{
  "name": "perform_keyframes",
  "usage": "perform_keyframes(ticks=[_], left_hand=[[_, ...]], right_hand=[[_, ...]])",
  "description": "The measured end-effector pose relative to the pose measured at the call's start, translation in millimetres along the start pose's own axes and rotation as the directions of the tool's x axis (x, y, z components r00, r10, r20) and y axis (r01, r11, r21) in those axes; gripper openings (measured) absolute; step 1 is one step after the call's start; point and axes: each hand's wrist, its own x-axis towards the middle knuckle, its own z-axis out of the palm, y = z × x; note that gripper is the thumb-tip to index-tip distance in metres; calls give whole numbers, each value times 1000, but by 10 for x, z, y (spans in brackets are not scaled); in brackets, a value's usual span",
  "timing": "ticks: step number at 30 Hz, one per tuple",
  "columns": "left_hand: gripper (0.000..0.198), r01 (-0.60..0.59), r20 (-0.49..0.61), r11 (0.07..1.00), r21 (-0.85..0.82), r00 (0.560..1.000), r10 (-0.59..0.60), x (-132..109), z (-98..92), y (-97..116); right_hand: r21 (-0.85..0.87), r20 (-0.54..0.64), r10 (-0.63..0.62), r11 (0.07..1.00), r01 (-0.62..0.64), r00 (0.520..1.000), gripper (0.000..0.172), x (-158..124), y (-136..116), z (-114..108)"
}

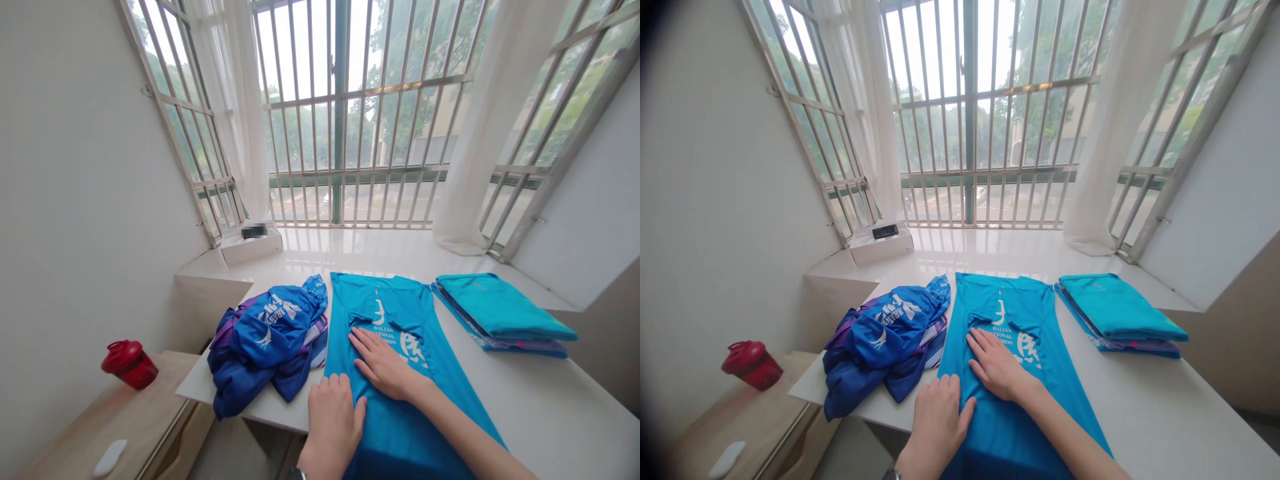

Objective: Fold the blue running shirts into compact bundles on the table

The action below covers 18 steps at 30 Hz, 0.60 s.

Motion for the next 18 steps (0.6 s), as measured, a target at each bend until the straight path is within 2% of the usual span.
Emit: perform_keyframes(ticks=[5, 9, 11, 13, 16, 18], left_hand=[[19, -16, -16, 1000, -22, 1000, 16, 37, 45, -101], [22, 29, -49, 967, -251, 998, -43, 35, -30, -279], [25, 43, -70, 921, -387, 995, -76, 44, -71, -352], [28, 23, -105, 875, -484, 991, -83, 53, -97, -396], [30, -8, -148, 845, -534, 985, -85, 54, -120, -407], [29, -18, -164, 854, -519, 983, -79, 41, -135, -389]], right_hand=[[33, 86, 21, 999, -24, 996, 71, -56, -54, -69], [28, 88, 29, 999, -31, 996, 71, -82, -90, -186], [0, 46, 5, 1000, -5, 999, 61, -61, -119, -257], [-22, -18, -76, 997, 75, 997, 43, -21, -170, -318], [13, -31, -228, 974, 228, 973, 29, 39, -272, -350], [33, -10, -272, 962, 273, 962, 25, 70, -321, -312]])
